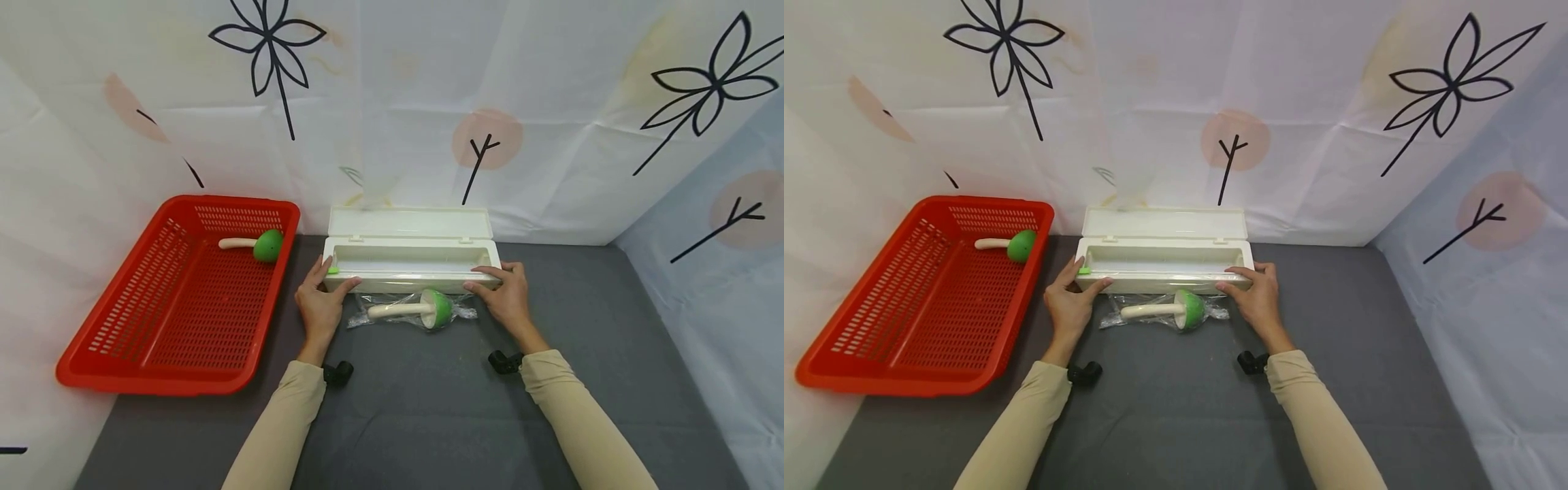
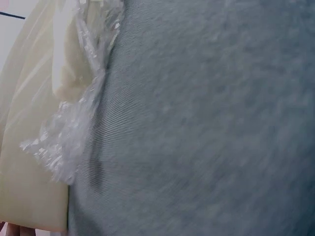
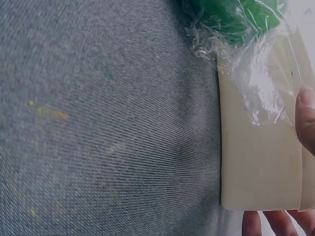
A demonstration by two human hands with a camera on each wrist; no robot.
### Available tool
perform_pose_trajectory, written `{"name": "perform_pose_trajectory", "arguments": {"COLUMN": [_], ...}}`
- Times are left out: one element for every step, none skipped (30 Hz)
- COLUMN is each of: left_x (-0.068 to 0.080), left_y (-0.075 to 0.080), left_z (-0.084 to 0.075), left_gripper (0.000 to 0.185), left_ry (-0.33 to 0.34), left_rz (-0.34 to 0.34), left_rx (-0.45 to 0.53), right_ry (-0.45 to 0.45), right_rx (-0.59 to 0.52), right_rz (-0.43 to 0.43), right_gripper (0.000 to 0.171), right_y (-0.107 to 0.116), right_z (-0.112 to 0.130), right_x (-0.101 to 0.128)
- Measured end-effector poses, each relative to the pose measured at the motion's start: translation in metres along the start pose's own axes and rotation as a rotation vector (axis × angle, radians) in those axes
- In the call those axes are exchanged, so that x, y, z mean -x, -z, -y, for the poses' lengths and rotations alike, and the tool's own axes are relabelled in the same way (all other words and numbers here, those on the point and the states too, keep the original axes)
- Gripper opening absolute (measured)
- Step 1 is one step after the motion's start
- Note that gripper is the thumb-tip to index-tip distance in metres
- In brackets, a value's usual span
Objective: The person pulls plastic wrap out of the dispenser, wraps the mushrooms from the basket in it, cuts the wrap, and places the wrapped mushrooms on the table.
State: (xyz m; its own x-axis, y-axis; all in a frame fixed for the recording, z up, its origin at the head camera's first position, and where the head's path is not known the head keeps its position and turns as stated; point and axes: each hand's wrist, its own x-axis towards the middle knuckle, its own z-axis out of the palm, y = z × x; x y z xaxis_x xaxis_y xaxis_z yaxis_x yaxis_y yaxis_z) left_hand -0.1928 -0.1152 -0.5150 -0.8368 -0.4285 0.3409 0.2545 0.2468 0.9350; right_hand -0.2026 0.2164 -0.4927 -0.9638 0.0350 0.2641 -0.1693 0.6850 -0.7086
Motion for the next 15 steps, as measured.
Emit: {"name": "perform_pose_trajectory", "arguments": {"left_x": [0.001, 0.001, 0.002, 0.003, 0.003, 0.004, 0.005, 0.006, 0.007, 0.007, 0.008, 0.009, 0.010, 0.010, 0.010], "left_y": [-0.001, -0.002, -0.003, -0.004, -0.005, -0.005, -0.006, -0.007, -0.008, -0.009, -0.009, -0.009, -0.010, -0.010, -0.010], "left_z": [0.000, 0.001, 0.001, 0.001, 0.001, 0.001, 0.000, -0.002, -0.004, -0.007, -0.011, -0.015, -0.019, -0.023, -0.026], "left_gripper": [0.068, 0.065, 0.062, 0.059, 0.057, 0.056, 0.055, 0.055, 0.056, 0.056, 0.056, 0.056, 0.055, 0.055, 0.053], "left_ry": [-0.005, -0.008, -0.011, -0.013, -0.015, -0.016, -0.013, -0.008, -0.002, 0.004, 0.010, 0.016, 0.022, 0.022, 0.019], "left_rz": [0.006, 0.014, 0.023, 0.030, 0.035, 0.032, 0.025, 0.016, 0.000, -0.018, -0.038, -0.058, -0.073, -0.085, -0.096], "left_rx": [0.004, 0.011, 0.023, 0.036, 0.051, 0.061, 0.075, 0.085, 0.091, 0.096, 0.102, 0.103, 0.102, 0.102, 0.102], "right_ry": [0.001, 0.000, -0.001, 0.001, 0.002, 0.005, 0.004, 0.004, 0.003, 0.003, 0.001, -0.001, -0.005, -0.007, -0.011], "right_rx": [0.001, -0.001, -0.001, -0.004, -0.006, -0.007, -0.009, -0.009, -0.007, -0.006, -0.004, -0.002, -0.001, -0.002, -0.003], "right_rz": [-0.004, -0.006, -0.006, -0.009, -0.011, -0.012, -0.012, -0.014, -0.014, -0.015, -0.013, -0.011, -0.009, -0.010, -0.009], "right_gripper": [0.038, 0.038, 0.038, 0.038, 0.038, 0.038, 0.038, 0.038, 0.038, 0.038, 0.038, 0.039, 0.039, 0.039, 0.039], "right_y": [0.000, 0.000, 0.000, 0.000, 0.000, 0.000, 0.000, -0.001, -0.001, -0.001, 0.000, 0.000, 0.000, 0.000, 0.000], "right_z": [0.000, 0.000, 0.000, 0.000, 0.000, 0.000, 0.000, 0.000, 0.000, 0.000, 0.000, 0.000, 0.001, 0.001, 0.001], "right_x": [0.000, 0.001, 0.001, 0.001, 0.002, 0.002, 0.002, 0.002, 0.002, 0.002, 0.002, 0.002, 0.002, 0.002, 0.003]}}
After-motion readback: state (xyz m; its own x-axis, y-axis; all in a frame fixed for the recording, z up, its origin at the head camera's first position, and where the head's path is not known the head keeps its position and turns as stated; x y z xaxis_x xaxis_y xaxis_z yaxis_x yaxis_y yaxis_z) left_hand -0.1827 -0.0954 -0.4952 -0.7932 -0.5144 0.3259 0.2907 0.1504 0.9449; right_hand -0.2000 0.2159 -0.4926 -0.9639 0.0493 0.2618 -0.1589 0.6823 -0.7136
